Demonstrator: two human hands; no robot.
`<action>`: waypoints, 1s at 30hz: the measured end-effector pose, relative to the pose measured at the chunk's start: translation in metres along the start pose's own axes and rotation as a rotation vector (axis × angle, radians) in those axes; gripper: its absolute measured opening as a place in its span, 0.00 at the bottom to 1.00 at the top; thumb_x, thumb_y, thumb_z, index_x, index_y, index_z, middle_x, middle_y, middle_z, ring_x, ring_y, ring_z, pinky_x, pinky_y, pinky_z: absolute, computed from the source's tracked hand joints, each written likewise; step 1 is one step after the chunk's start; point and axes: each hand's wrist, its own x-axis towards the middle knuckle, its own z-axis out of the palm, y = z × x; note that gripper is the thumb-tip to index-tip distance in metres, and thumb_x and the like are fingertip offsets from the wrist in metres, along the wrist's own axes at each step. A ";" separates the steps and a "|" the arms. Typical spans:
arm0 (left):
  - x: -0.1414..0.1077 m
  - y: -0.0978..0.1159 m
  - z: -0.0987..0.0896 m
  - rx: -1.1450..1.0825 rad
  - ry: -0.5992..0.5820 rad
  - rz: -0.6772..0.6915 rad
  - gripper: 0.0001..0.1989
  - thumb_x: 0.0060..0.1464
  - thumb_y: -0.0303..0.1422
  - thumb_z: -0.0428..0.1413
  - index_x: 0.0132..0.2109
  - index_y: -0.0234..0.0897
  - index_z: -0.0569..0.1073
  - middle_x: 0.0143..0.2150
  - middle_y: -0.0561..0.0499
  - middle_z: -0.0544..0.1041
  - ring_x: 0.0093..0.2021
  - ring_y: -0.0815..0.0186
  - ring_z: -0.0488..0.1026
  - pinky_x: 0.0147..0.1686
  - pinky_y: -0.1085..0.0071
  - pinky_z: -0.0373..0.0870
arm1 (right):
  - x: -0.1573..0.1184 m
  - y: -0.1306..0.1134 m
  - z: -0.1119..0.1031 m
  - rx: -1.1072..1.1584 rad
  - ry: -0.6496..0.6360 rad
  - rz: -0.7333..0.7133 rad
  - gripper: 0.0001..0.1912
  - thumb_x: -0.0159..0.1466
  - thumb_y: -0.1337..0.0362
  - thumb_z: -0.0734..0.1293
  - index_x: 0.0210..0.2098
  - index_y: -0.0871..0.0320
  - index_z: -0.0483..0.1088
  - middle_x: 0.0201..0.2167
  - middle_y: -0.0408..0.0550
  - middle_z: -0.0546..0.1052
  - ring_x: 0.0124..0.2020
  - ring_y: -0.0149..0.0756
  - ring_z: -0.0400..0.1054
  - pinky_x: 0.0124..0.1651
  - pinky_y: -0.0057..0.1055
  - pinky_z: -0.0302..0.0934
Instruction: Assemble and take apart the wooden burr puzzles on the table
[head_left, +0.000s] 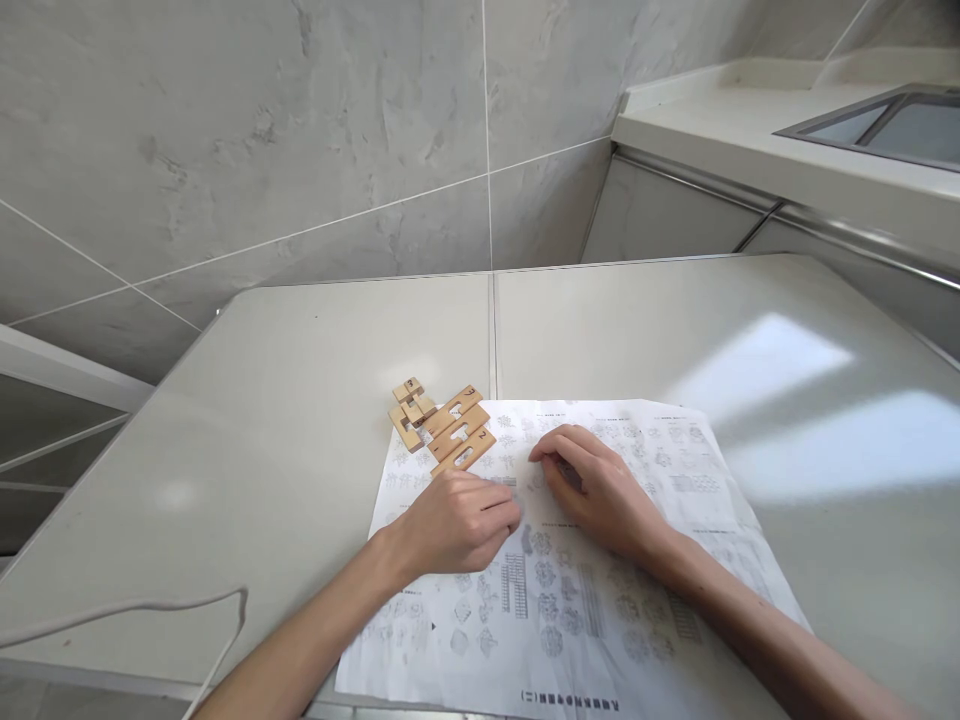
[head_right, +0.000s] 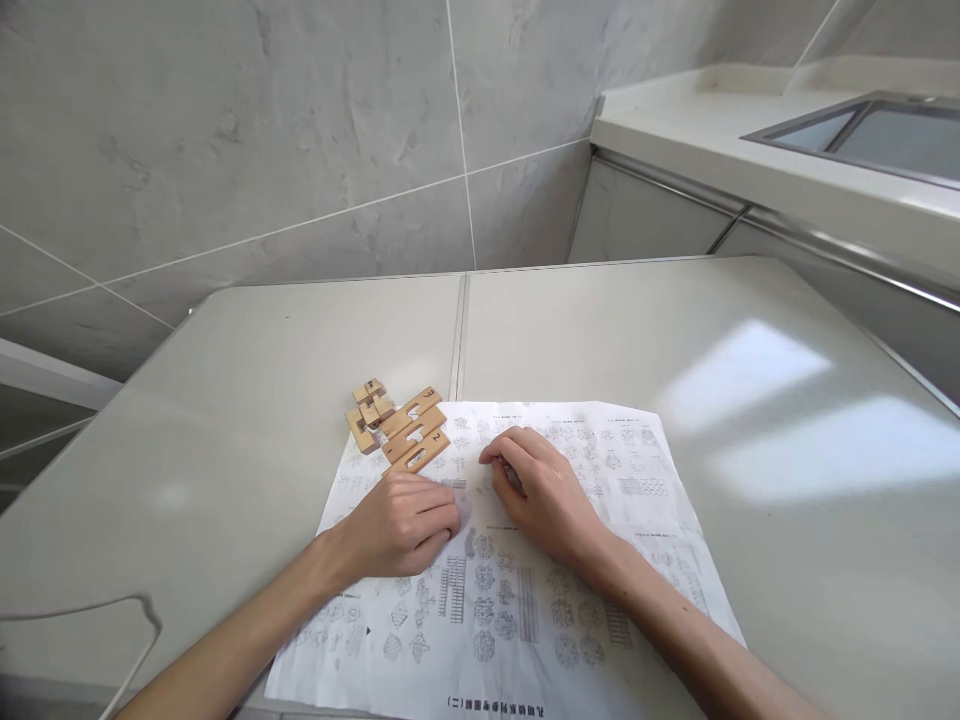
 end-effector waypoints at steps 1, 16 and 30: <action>0.000 0.000 0.000 0.002 0.000 0.000 0.12 0.53 0.16 0.49 0.28 0.37 0.68 0.22 0.58 0.64 0.22 0.71 0.54 0.20 0.68 0.47 | 0.000 0.000 0.000 -0.001 0.000 0.000 0.12 0.72 0.75 0.60 0.44 0.52 0.70 0.42 0.50 0.79 0.42 0.44 0.74 0.43 0.41 0.70; -0.001 0.001 -0.001 0.025 -0.030 -0.007 0.13 0.55 0.17 0.48 0.29 0.38 0.68 0.22 0.58 0.65 0.21 0.71 0.57 0.21 0.67 0.48 | 0.000 0.000 0.000 -0.005 0.008 -0.004 0.12 0.72 0.75 0.60 0.43 0.52 0.70 0.42 0.50 0.79 0.42 0.44 0.74 0.42 0.42 0.70; -0.001 0.000 0.000 0.032 -0.034 -0.001 0.13 0.54 0.17 0.48 0.29 0.38 0.66 0.22 0.58 0.63 0.21 0.71 0.56 0.21 0.68 0.48 | 0.001 0.000 -0.001 -0.003 0.005 -0.002 0.12 0.73 0.73 0.60 0.43 0.52 0.71 0.42 0.51 0.79 0.42 0.45 0.74 0.43 0.43 0.71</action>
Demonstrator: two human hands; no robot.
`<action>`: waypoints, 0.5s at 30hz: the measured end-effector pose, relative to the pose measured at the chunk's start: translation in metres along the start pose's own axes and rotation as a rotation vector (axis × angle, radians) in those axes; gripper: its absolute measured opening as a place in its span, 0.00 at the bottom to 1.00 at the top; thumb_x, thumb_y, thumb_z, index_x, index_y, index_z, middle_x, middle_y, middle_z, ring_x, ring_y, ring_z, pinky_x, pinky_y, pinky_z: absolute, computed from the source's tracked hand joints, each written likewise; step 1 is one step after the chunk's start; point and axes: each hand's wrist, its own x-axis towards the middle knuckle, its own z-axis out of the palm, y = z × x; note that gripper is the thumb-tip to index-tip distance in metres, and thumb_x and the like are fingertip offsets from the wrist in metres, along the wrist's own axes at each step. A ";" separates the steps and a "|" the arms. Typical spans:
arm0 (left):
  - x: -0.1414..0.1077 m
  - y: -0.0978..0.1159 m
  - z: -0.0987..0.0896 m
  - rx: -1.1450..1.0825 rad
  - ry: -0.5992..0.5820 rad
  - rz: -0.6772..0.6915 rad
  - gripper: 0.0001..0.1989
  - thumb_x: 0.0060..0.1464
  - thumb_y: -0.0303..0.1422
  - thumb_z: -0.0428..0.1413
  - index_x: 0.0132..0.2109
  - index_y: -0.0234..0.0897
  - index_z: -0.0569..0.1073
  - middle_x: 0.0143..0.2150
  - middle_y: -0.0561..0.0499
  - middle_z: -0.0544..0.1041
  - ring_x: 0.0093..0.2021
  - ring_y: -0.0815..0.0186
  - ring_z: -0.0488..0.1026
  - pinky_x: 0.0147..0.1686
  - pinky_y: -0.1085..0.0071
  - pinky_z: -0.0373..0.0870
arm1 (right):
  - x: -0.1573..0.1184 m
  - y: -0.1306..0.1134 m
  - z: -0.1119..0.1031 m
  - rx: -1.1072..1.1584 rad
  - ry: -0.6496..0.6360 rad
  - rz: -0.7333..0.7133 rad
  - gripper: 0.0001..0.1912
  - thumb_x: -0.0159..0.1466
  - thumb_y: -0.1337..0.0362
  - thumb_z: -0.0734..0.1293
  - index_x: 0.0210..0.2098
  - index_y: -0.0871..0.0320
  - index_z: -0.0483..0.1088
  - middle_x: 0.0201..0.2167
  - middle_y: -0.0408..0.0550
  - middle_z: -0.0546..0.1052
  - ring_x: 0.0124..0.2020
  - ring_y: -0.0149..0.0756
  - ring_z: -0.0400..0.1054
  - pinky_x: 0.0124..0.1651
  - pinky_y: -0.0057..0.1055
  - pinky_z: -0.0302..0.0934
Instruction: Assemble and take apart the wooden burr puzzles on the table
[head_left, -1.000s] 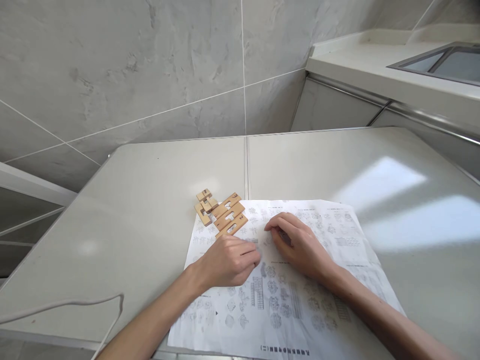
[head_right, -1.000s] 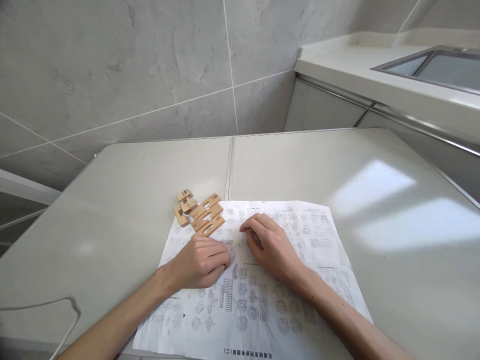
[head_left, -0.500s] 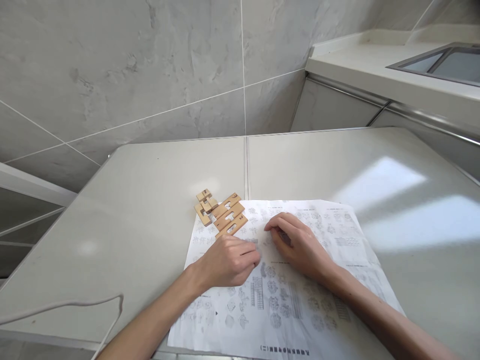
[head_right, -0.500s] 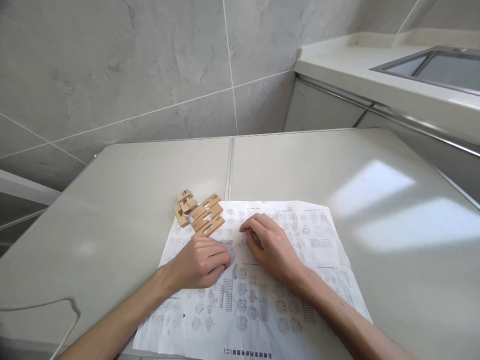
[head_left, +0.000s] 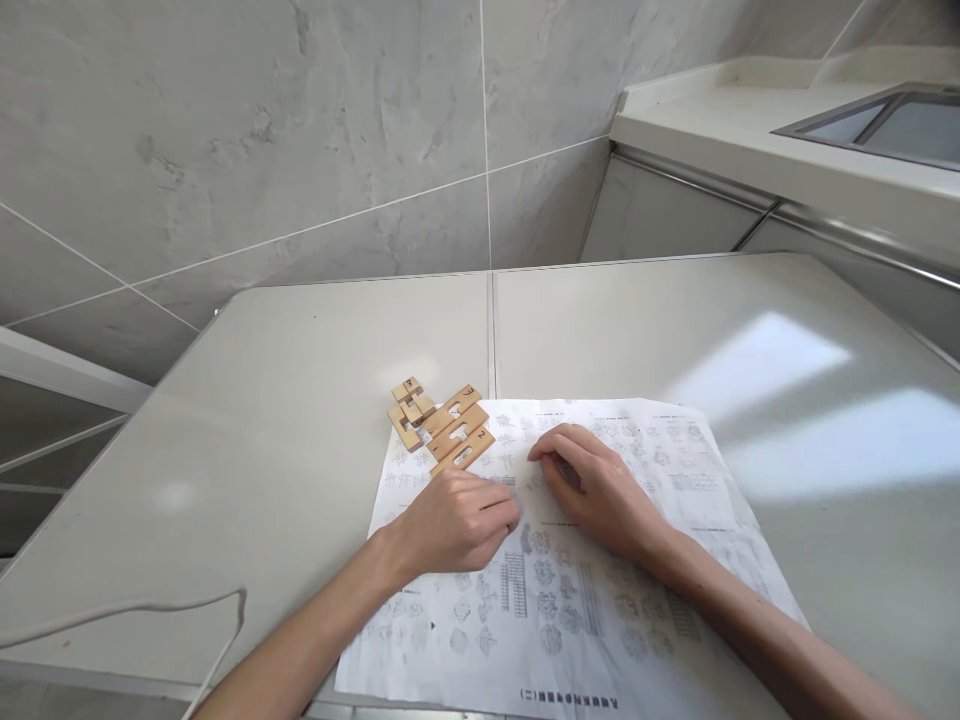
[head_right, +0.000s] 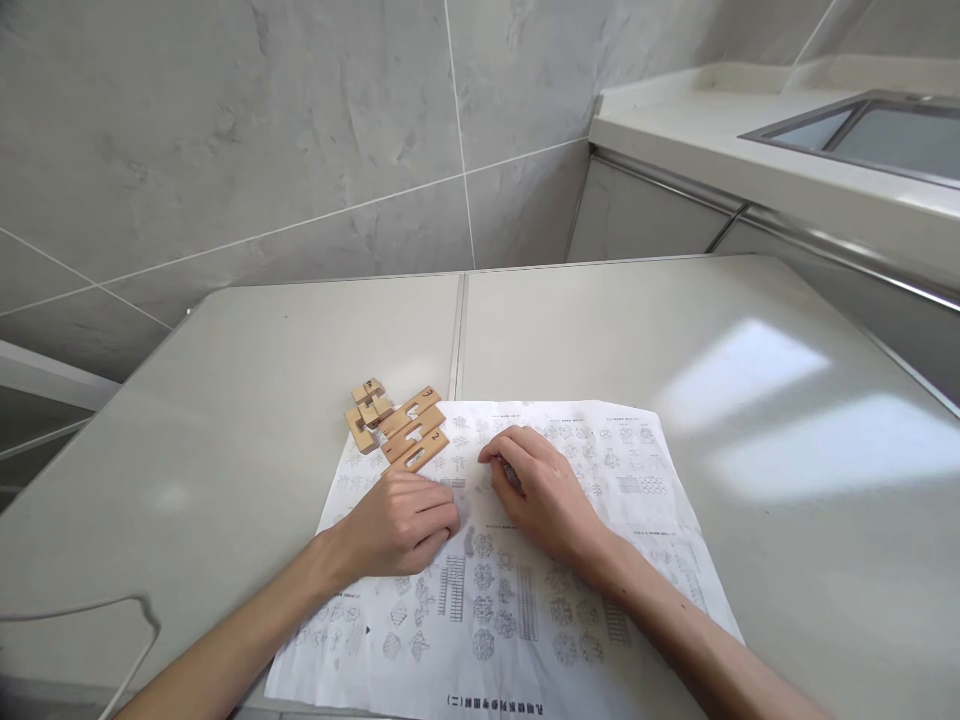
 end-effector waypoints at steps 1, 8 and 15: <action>0.000 0.000 0.000 -0.006 0.007 0.000 0.13 0.54 0.17 0.48 0.29 0.37 0.66 0.22 0.58 0.63 0.21 0.71 0.56 0.21 0.68 0.47 | 0.000 0.000 0.000 0.000 0.000 0.000 0.11 0.73 0.73 0.60 0.43 0.52 0.71 0.42 0.51 0.79 0.42 0.45 0.74 0.43 0.43 0.71; 0.000 -0.001 0.001 -0.046 0.029 -0.004 0.12 0.53 0.16 0.48 0.29 0.38 0.67 0.23 0.58 0.64 0.22 0.70 0.55 0.21 0.68 0.48 | 0.000 0.000 0.001 0.008 -0.006 0.012 0.12 0.72 0.74 0.60 0.43 0.52 0.70 0.42 0.50 0.79 0.43 0.45 0.74 0.44 0.42 0.70; 0.001 -0.001 0.000 -0.044 0.030 0.005 0.13 0.53 0.16 0.48 0.28 0.38 0.67 0.22 0.58 0.64 0.21 0.70 0.54 0.20 0.68 0.48 | 0.000 0.000 0.000 0.007 -0.007 0.011 0.12 0.72 0.75 0.60 0.43 0.52 0.70 0.42 0.50 0.79 0.43 0.45 0.74 0.44 0.43 0.70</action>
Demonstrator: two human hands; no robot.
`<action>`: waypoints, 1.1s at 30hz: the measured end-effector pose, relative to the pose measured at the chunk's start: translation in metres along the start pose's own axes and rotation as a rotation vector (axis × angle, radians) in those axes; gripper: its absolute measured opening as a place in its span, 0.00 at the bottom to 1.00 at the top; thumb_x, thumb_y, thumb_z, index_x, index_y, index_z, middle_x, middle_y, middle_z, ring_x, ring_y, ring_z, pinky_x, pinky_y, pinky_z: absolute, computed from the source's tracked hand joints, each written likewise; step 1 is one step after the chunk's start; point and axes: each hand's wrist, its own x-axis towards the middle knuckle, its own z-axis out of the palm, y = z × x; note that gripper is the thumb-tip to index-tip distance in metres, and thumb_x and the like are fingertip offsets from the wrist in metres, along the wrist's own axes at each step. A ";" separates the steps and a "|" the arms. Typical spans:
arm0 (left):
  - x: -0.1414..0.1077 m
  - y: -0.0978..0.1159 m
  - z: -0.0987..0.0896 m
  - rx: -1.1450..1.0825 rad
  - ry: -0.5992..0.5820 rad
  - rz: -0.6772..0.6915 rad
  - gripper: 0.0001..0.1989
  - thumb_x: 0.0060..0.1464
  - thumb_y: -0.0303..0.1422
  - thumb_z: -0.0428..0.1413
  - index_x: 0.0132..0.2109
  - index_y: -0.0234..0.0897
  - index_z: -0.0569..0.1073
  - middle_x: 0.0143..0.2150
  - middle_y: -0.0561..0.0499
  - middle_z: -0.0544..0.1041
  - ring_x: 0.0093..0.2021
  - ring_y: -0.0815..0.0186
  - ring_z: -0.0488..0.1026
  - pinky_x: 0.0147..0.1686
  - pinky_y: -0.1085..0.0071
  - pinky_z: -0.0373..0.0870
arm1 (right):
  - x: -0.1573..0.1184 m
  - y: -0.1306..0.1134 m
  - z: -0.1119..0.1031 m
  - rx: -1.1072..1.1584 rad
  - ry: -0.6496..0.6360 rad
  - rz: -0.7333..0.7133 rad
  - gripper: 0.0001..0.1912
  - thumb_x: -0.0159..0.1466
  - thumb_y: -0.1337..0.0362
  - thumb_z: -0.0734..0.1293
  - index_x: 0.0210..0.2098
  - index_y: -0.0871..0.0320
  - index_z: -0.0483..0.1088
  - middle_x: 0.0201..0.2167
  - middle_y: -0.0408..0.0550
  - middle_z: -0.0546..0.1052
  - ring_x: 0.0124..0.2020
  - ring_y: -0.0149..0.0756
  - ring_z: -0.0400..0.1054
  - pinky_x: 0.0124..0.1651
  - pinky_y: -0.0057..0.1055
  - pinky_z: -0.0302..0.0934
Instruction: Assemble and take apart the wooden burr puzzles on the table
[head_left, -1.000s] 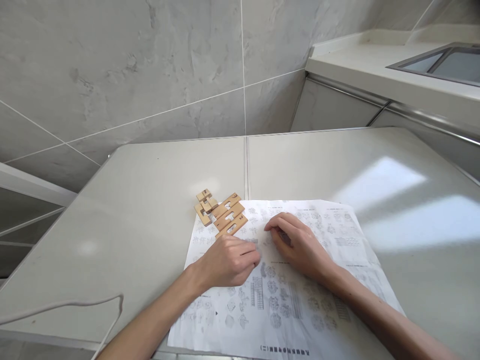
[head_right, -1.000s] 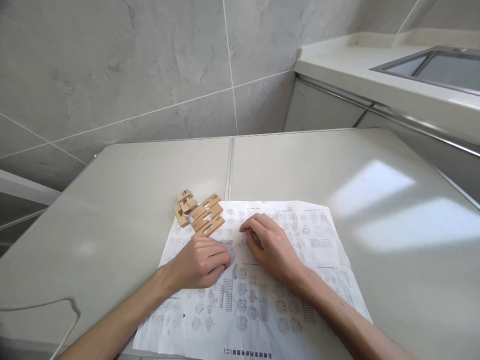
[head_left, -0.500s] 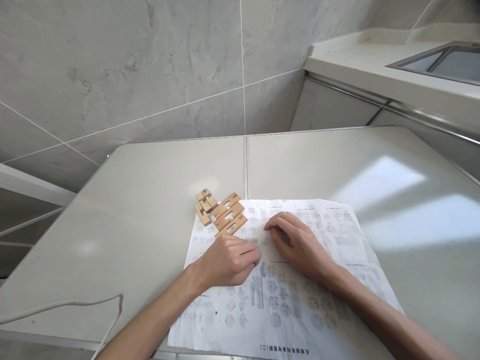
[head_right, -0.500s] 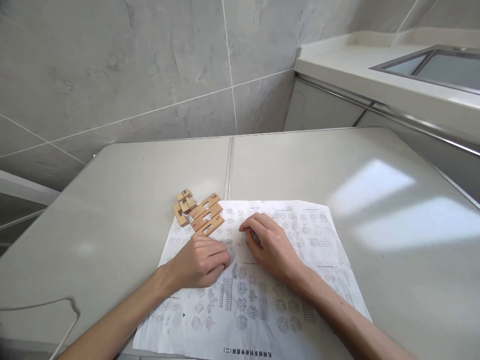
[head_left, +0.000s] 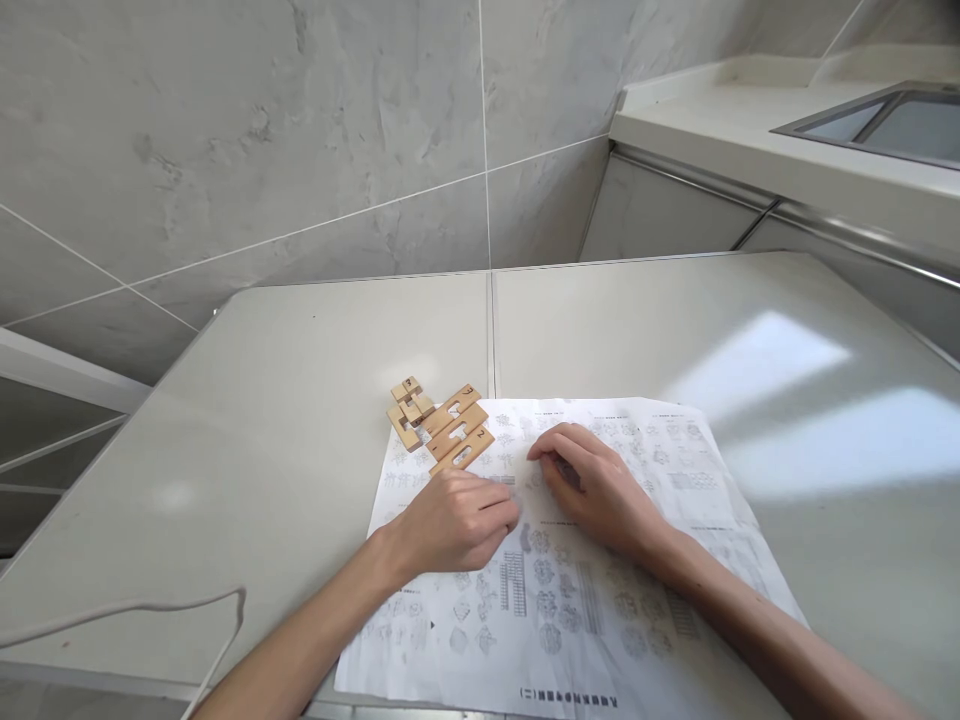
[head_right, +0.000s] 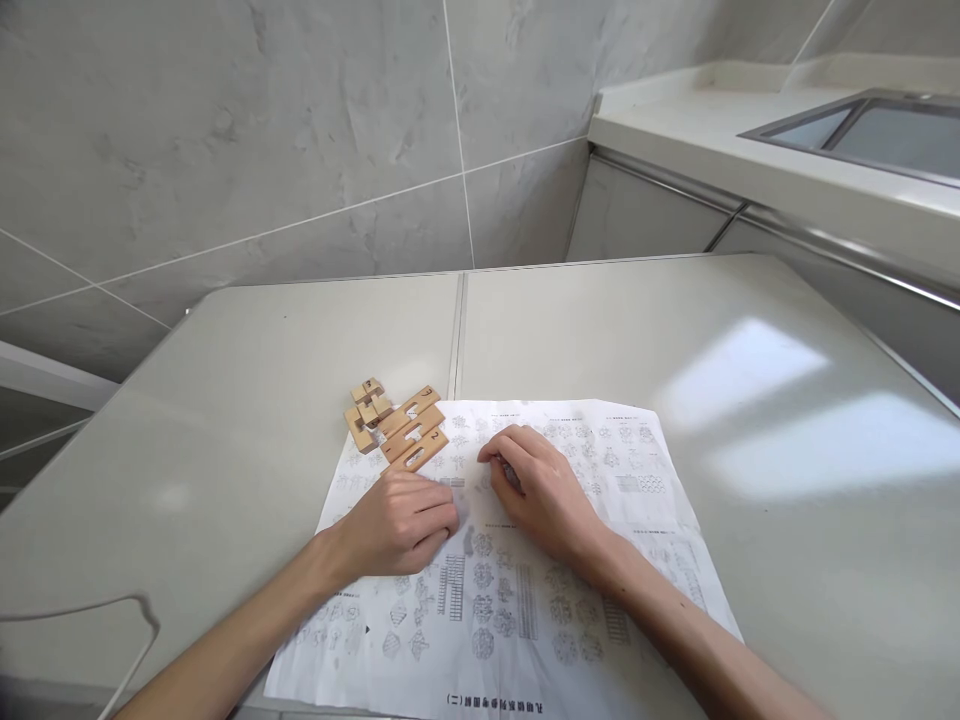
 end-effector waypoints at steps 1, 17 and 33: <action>0.000 0.000 0.000 0.003 0.001 0.004 0.13 0.53 0.16 0.48 0.28 0.38 0.67 0.22 0.58 0.64 0.21 0.70 0.54 0.20 0.68 0.48 | 0.000 0.000 0.000 0.001 -0.001 -0.001 0.12 0.72 0.75 0.60 0.43 0.52 0.70 0.42 0.51 0.79 0.43 0.45 0.74 0.44 0.43 0.70; 0.001 -0.023 -0.019 0.276 0.353 -0.467 0.09 0.64 0.27 0.60 0.50 0.40 0.72 0.51 0.43 0.77 0.53 0.54 0.73 0.54 0.53 0.72 | 0.000 0.001 -0.001 0.015 -0.023 0.025 0.11 0.73 0.73 0.60 0.44 0.52 0.71 0.43 0.50 0.78 0.44 0.44 0.73 0.45 0.42 0.69; -0.013 -0.067 -0.035 0.132 0.284 -1.079 0.29 0.57 0.49 0.66 0.59 0.42 0.69 0.59 0.41 0.75 0.61 0.48 0.73 0.61 0.49 0.72 | 0.002 0.000 -0.003 0.021 -0.024 0.022 0.11 0.72 0.74 0.60 0.43 0.53 0.71 0.43 0.51 0.79 0.45 0.46 0.74 0.47 0.44 0.70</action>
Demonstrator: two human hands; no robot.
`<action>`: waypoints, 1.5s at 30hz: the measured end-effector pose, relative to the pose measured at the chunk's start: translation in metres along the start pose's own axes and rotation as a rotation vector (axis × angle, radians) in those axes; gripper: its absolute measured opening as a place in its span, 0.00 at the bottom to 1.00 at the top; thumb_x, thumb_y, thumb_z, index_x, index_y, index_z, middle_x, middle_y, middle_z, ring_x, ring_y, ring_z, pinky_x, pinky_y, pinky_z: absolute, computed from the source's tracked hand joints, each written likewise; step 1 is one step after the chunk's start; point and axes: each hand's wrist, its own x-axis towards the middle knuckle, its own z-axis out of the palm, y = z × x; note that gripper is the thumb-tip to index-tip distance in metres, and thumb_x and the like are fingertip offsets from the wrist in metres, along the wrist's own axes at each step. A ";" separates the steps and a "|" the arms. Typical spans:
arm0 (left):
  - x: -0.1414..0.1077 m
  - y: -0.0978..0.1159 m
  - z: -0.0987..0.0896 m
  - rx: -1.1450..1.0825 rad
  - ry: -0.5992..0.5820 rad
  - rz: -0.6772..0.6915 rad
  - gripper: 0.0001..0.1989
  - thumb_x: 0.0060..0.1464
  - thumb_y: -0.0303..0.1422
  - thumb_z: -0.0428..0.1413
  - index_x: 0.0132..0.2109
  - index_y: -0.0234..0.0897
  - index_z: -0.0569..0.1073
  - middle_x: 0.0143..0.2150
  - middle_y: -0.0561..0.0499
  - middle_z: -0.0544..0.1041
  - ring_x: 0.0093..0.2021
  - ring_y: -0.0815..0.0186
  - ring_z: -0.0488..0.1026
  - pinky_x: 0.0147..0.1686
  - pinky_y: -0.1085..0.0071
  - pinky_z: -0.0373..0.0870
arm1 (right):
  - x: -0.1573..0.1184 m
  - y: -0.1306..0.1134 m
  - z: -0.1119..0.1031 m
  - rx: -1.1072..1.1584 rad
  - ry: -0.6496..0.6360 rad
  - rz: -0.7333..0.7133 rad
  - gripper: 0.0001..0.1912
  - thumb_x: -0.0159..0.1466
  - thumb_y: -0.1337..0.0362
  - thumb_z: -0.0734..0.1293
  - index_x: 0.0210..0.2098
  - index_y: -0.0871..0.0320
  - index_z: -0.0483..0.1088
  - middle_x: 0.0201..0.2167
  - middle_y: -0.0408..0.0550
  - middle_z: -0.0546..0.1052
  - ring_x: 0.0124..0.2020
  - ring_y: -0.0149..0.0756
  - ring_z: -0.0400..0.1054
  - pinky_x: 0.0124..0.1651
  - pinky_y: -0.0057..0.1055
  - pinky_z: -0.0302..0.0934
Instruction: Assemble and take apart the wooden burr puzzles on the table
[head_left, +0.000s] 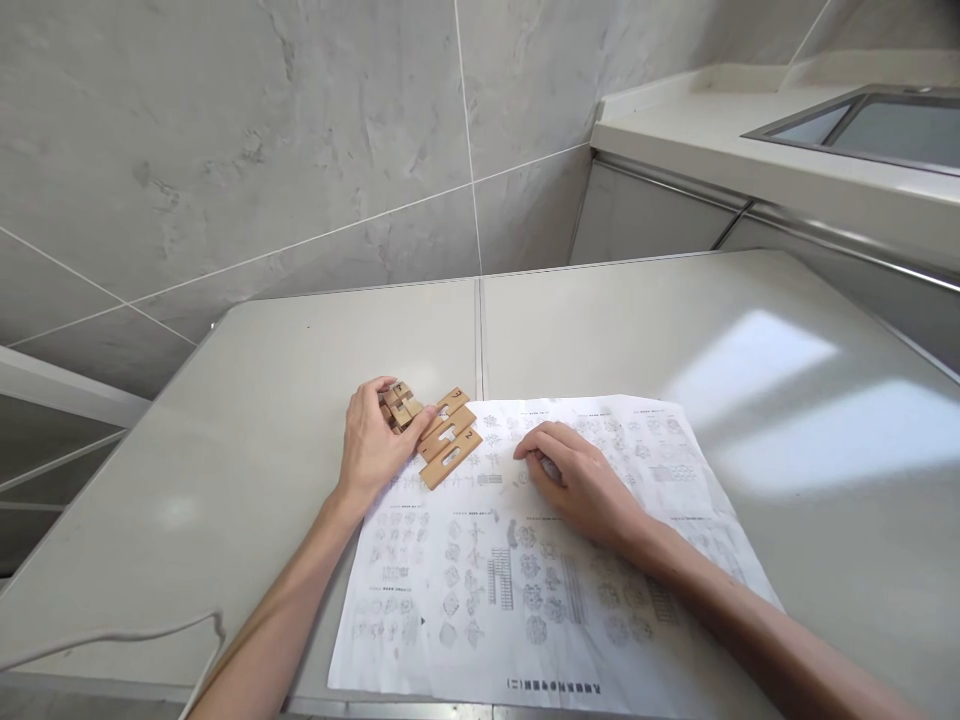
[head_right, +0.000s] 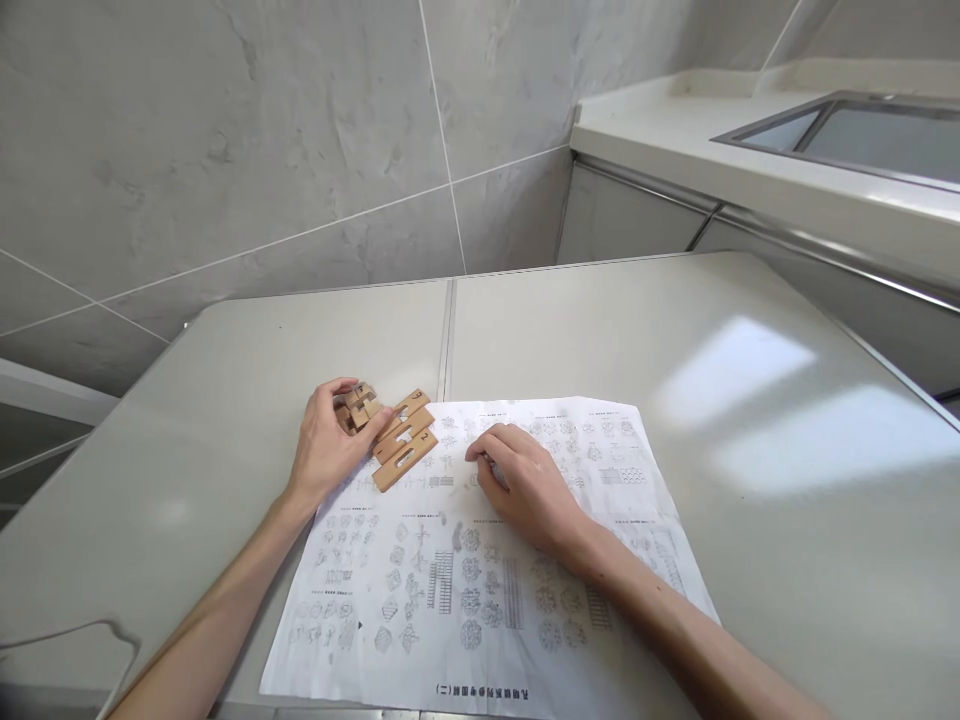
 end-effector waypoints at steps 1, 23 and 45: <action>0.001 0.000 0.000 0.001 -0.005 -0.011 0.29 0.56 0.50 0.67 0.58 0.42 0.69 0.58 0.42 0.76 0.60 0.48 0.74 0.61 0.50 0.72 | 0.000 0.000 0.000 -0.001 0.000 0.000 0.11 0.72 0.74 0.60 0.43 0.53 0.71 0.43 0.50 0.79 0.44 0.46 0.74 0.47 0.44 0.70; 0.010 -0.015 -0.009 0.132 0.120 0.126 0.32 0.53 0.51 0.70 0.58 0.42 0.73 0.53 0.46 0.84 0.55 0.51 0.82 0.58 0.56 0.76 | 0.000 -0.001 -0.001 0.007 -0.006 0.006 0.12 0.71 0.74 0.59 0.42 0.54 0.71 0.43 0.51 0.79 0.45 0.45 0.74 0.47 0.45 0.70; -0.060 0.057 0.006 -0.396 -0.139 0.911 0.51 0.45 0.56 0.74 0.70 0.47 0.64 0.48 0.47 0.86 0.45 0.52 0.85 0.41 0.59 0.81 | 0.002 -0.025 -0.012 1.175 -0.625 0.326 0.25 0.73 0.47 0.70 0.65 0.50 0.72 0.61 0.53 0.77 0.66 0.47 0.71 0.70 0.54 0.64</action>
